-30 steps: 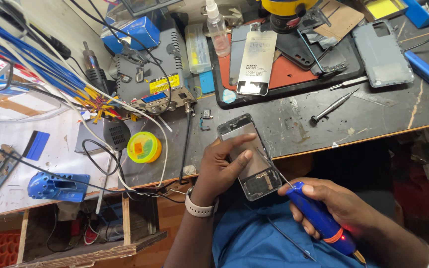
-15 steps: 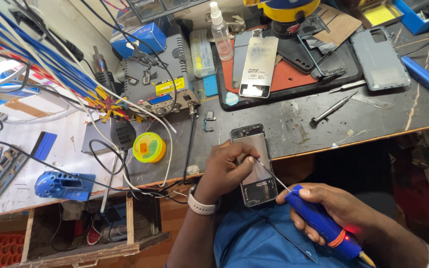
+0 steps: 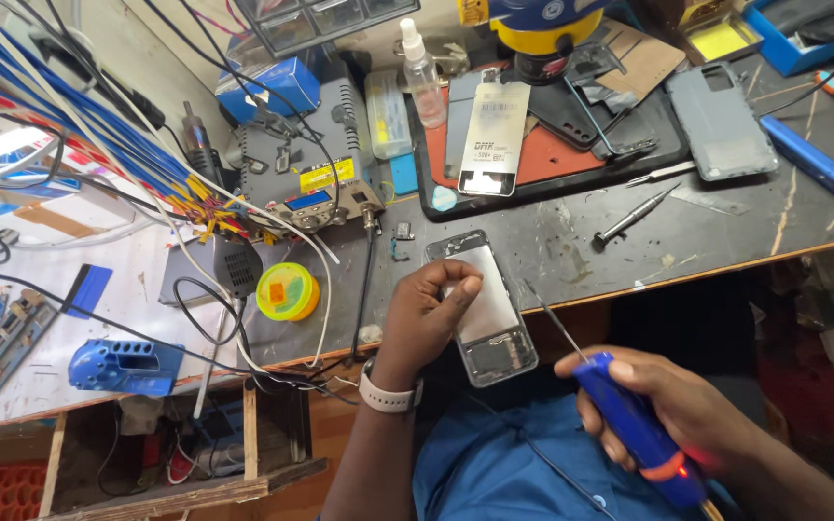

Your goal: The person uses a hot air gun to apply heat along the edges of a disassembled smartphone while holding it with the other hand. The device is rotated to access different sides, and the heat is applied continuously around the perimeter.

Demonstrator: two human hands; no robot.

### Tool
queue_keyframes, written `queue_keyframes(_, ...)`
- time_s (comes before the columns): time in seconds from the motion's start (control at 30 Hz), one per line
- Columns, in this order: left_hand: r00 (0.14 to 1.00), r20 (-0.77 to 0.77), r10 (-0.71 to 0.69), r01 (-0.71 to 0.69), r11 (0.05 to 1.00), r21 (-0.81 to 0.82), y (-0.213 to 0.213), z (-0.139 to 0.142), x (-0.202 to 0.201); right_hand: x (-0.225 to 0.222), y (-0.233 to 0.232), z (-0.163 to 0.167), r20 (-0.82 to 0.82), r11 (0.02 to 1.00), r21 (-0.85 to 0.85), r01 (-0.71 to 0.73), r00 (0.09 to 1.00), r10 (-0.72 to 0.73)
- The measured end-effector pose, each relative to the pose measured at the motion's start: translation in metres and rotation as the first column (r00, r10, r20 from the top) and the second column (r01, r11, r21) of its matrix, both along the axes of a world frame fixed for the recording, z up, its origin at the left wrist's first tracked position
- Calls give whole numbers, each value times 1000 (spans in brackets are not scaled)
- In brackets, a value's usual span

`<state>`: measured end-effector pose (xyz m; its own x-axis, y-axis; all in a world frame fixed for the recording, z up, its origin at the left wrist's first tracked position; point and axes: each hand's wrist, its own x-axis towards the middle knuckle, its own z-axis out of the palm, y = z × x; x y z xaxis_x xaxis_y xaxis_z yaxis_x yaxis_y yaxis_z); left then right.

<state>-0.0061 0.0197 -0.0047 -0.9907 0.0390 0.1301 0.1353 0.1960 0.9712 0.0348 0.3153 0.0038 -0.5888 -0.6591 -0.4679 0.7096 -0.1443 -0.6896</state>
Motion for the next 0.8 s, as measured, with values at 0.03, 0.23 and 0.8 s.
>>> queue_keyframes(0.03, 998, 52, -22, 21, 1000, 18, -2, 0, 1, -3, -1, -3, -5, 1000, 8, 27, 1000, -27)
queue_keyframes(0.23, 989, -21, -148, 148, 989, -13, -9, -1, 5, -14, -18, -13, 57, 997, 69, 37, 998, -41)
queue_keyframes(0.8, 987, -37, -156, 151, 983, -101, -8, 9, 8, -17, -26, -20, 35, 997, 58, 56, 998, -58)
